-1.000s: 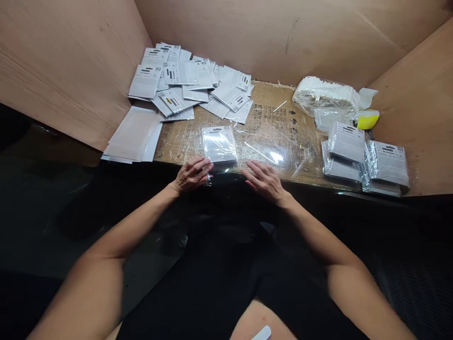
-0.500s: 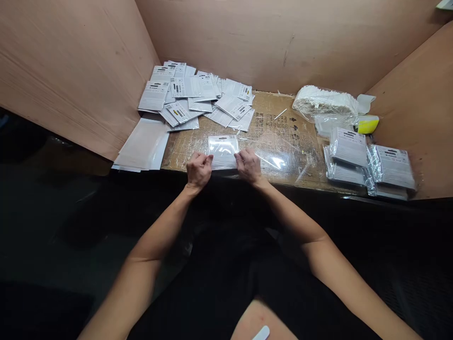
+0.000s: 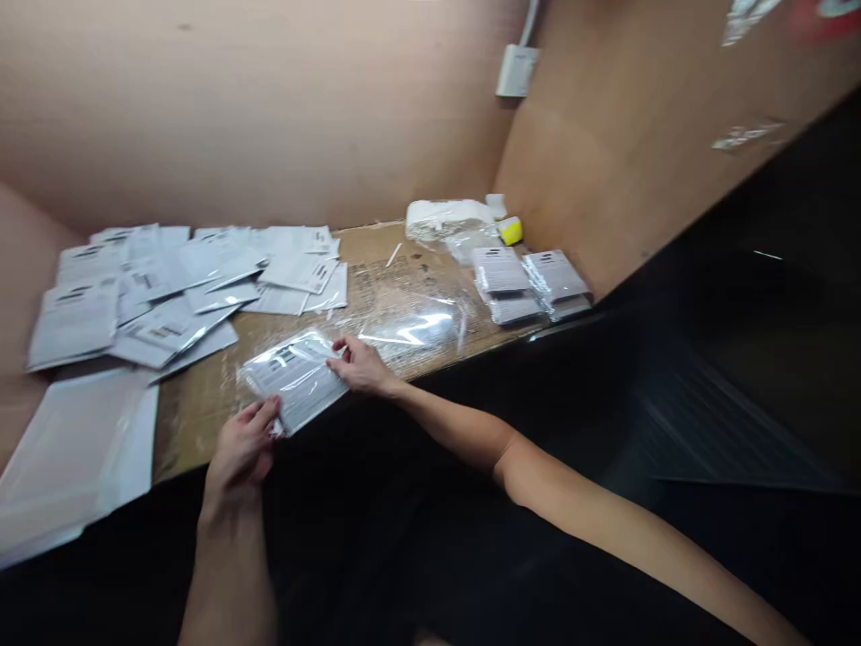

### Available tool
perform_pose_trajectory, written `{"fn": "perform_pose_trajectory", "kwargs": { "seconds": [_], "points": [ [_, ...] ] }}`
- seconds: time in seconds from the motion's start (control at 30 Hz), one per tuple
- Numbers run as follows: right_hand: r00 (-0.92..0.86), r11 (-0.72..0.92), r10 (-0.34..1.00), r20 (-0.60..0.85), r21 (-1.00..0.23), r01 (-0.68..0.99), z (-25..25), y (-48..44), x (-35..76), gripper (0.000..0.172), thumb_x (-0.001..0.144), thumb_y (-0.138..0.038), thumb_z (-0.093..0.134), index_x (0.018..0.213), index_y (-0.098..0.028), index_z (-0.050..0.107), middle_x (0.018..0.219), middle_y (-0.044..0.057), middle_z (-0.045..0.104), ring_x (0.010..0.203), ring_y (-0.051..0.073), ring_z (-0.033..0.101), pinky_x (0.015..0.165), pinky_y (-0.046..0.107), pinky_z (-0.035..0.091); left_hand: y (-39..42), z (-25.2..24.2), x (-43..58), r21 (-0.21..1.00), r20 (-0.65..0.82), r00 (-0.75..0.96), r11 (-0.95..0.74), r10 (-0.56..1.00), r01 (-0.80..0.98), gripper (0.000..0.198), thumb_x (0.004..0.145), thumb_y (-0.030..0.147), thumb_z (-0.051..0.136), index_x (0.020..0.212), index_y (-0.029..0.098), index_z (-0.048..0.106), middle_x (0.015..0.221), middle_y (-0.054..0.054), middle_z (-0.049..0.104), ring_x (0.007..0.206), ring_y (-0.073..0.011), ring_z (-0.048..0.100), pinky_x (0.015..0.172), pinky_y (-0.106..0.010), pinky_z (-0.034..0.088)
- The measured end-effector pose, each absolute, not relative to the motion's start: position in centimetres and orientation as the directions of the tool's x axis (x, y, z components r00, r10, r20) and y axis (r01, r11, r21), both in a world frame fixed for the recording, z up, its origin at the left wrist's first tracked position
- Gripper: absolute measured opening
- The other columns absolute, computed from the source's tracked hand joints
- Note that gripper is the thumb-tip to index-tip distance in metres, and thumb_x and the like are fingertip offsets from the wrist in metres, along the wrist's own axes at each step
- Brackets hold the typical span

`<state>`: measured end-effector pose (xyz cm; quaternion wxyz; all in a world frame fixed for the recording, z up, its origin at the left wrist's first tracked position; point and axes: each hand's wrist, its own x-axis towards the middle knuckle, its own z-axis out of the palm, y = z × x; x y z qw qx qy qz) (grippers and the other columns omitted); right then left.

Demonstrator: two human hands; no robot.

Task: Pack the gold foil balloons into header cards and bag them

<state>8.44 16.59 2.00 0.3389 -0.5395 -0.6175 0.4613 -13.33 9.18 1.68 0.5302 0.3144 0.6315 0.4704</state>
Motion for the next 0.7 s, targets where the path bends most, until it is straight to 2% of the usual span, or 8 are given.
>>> {"fn": "perform_pose_trajectory", "kwargs": {
  "seconds": [0.1, 0.2, 0.33, 0.4, 0.5, 0.6, 0.63, 0.7],
  "points": [
    [-0.208, 0.002, 0.978, -0.008, -0.999, 0.044, 1.8, 16.2, 10.0, 0.036, 0.087, -0.053, 0.084, 0.102, -0.025, 0.067, 0.073, -0.006, 0.057, 0.067, 0.014, 0.055, 0.064, 0.025, 0.044, 7.8, 2.7, -12.5, 0.93, -0.348, -0.161, 0.318, 0.923, -0.186, 0.053, 0.055, 0.063, 0.099, 0.089, 0.032, 0.075, 0.09, 0.006, 0.083, 0.069, -0.0225, 0.075, 0.053, -0.035, 0.063],
    [-0.213, 0.04, 0.975, 0.061, -0.994, -0.103, 3.0, 15.0, 12.7, 0.051, 0.078, -0.067, 0.087, 0.093, -0.022, 0.068, 0.071, -0.005, 0.056, 0.065, 0.013, 0.05, 0.06, 0.025, 0.041, 6.8, 4.2, -10.8, 0.954, -0.279, -0.188, 0.249, 0.942, -0.167, 0.042, 0.067, 0.067, 0.093, 0.093, 0.039, 0.077, 0.097, 0.013, 0.084, 0.078, -0.0269, 0.08, 0.06, -0.043, 0.069],
    [-0.305, -0.108, 0.952, -0.031, -0.965, -0.241, 5.5, 13.5, 17.5, 0.077, 0.073, -0.071, 0.091, 0.128, -0.025, 0.063, 0.087, -0.003, 0.066, 0.075, 0.016, 0.062, 0.061, 0.025, 0.05, 7.7, 5.2, -7.5, 0.995, -0.091, -0.308, 0.072, 0.947, -0.073, 0.04, 0.075, 0.06, 0.092, 0.093, 0.029, 0.074, 0.087, 0.008, 0.081, 0.069, -0.0198, 0.076, 0.065, -0.035, 0.069],
    [-0.32, -0.147, 0.946, -0.051, -0.947, -0.284, 6.4, 12.8, 19.9, 0.084, 0.072, -0.067, 0.094, 0.136, -0.027, 0.058, 0.098, 0.0, 0.071, 0.085, 0.018, 0.068, 0.068, 0.028, 0.057, 8.6, 5.6, -4.9, 0.999, -0.031, -0.226, 0.022, 0.974, -0.043, 0.047, 0.076, 0.06, 0.092, 0.096, 0.024, 0.07, 0.088, 0.003, 0.08, 0.071, -0.0183, 0.076, 0.067, -0.032, 0.067],
    [-0.217, -0.072, 0.976, 0.0, -0.944, -0.323, 7.5, 12.4, 24.4, 0.071, 0.078, -0.066, 0.09, 0.13, -0.025, 0.063, 0.101, 0.002, 0.074, 0.089, 0.02, 0.071, 0.079, 0.035, 0.062, 10.0, 6.6, 0.5, 0.998, 0.003, 0.076, 0.002, 0.997, -0.06, 0.052, 0.084, 0.066, 0.083, 0.106, 0.024, 0.063, 0.1, -0.003, 0.081, 0.083, -0.0219, 0.08, 0.073, -0.033, 0.068],
    [0.018, 0.12, 0.993, 0.119, -0.976, -0.184, 9.5, 13.3, 32.1, 0.063, 0.082, -0.066, 0.085, 0.127, -0.024, 0.069, 0.104, 0.004, 0.077, 0.093, 0.021, 0.071, 0.088, 0.038, 0.063, 11.3, 8.1, 5.7, 0.995, 0.082, 0.372, -0.058, 0.925, -0.075, 0.051, 0.093, 0.065, 0.075, 0.123, 0.026, 0.061, 0.125, -0.011, 0.079, 0.1, -0.027, 0.082, 0.081, -0.039, 0.069],
    [0.136, 0.176, 0.977, 0.166, -0.982, -0.065, 10.5, 14.0, 35.5, 0.063, 0.082, -0.066, 0.084, 0.126, -0.023, 0.071, 0.106, 0.005, 0.077, 0.096, 0.022, 0.071, 0.089, 0.037, 0.062, 11.6, 8.6, 6.8, 0.993, 0.118, 0.456, -0.101, 0.882, -0.062, 0.052, 0.094, 0.062, 0.075, 0.129, 0.026, 0.062, 0.135, -0.014, 0.076, 0.108, -0.0291, 0.08, 0.085, -0.042, 0.069],
    [0.31, 0.14, 0.926, 0.217, -0.957, 0.254, 12.9, 15.4, 42.9, 0.06, 0.089, -0.068, 0.076, 0.126, -0.02, 0.074, 0.112, 0.009, 0.078, 0.103, 0.026, 0.072, 0.09, 0.041, 0.061, 12.0, 9.4, 8.1, 0.981, 0.16, 0.595, -0.193, 0.788, -0.008, 0.049, 0.095, 0.054, 0.077, 0.135, 0.028, 0.067, 0.145, -0.015, 0.071, 0.121, -0.0325, 0.077, 0.093, -0.045, 0.068]
  ]
}}
